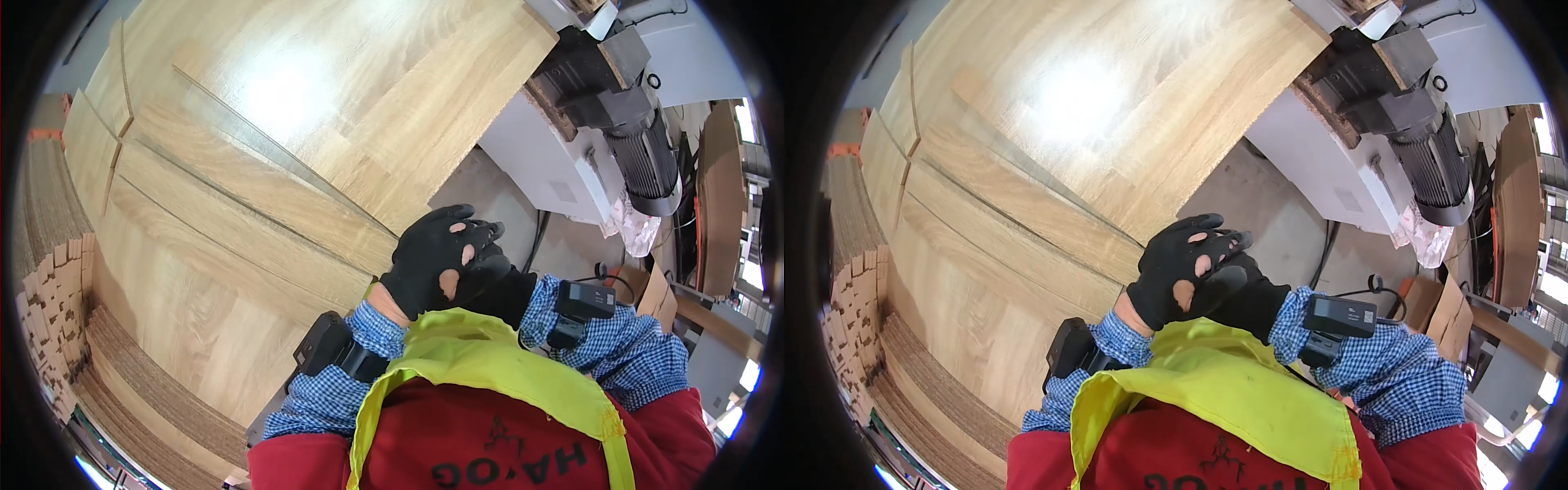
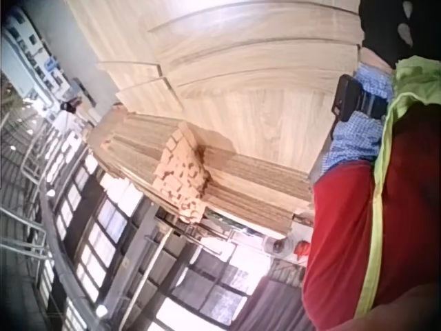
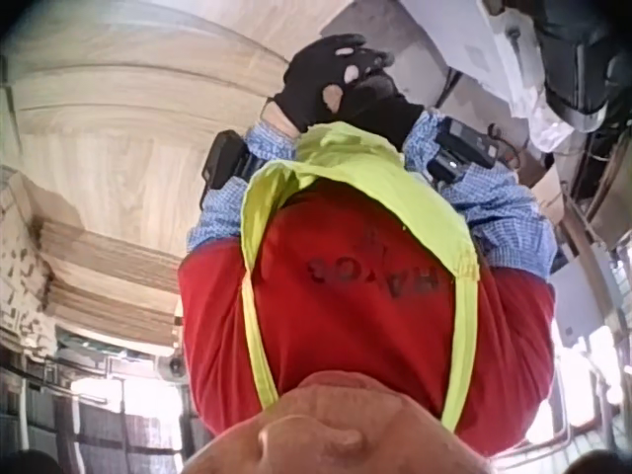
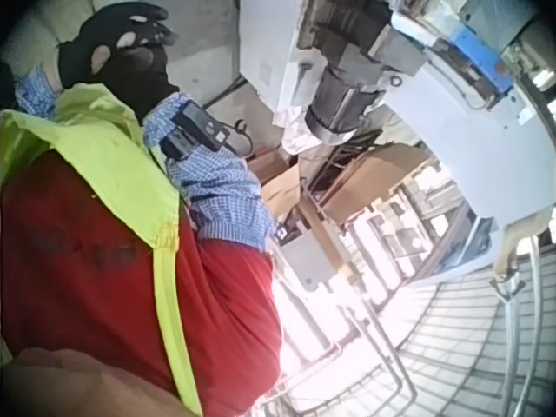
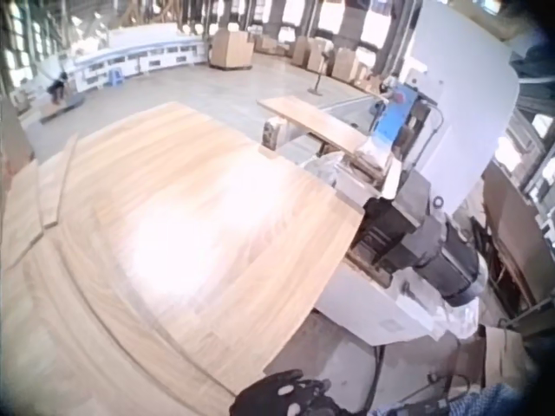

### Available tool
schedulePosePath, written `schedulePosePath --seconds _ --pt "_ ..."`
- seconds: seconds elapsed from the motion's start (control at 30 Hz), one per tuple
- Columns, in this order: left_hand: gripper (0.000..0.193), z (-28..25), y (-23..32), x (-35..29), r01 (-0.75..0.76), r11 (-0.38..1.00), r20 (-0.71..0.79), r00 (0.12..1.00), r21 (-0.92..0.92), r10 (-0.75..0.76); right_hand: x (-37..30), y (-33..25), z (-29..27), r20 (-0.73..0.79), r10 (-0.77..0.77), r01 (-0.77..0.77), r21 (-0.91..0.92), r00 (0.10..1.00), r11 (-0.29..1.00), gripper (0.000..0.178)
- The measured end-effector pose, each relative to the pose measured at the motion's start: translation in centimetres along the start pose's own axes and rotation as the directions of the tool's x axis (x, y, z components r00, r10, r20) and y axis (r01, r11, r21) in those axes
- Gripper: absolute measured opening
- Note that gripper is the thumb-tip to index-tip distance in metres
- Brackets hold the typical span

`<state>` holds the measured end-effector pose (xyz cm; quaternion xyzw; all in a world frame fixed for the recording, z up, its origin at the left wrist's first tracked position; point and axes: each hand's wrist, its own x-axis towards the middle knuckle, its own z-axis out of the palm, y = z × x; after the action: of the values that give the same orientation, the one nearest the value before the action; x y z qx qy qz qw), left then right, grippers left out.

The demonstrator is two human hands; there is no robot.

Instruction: Using a utility knife to cut strips of wood veneer on a large work table.

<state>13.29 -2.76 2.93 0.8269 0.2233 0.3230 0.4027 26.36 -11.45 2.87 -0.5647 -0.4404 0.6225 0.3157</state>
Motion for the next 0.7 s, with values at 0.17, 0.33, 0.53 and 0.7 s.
schedulePosePath --seconds 0.17,0.33,0.53,0.7 --pt "0.034 -0.4 1.8 0.9 -0.054 0.981 -0.149 0.988 -0.186 0.027 2.2 0.0 4.0 -0.195 -0.543 0.575 0.337 0.817 0.745 0.031" --pt "0.031 -0.3 1.5 0.1 -0.055 0.972 -0.186 0.982 -0.228 0.012 -0.6 -1.9 0.0 0.088 0.045 -0.082 0.476 0.995 0.876 0.025" --pt "0.029 1.5 0.6 -0.9 0.021 0.986 -0.209 0.976 -0.167 -0.056 1.0 -2.5 -0.1 0.125 -0.499 0.493 -0.474 0.858 0.73 0.015" --pt "0.031 2.1 0.5 -1.2 0.015 0.998 -0.226 0.974 -0.065 -0.029 0.1 0.8 0.3 -0.011 -0.034 0.036 0.24 0.999 0.97 0.016"
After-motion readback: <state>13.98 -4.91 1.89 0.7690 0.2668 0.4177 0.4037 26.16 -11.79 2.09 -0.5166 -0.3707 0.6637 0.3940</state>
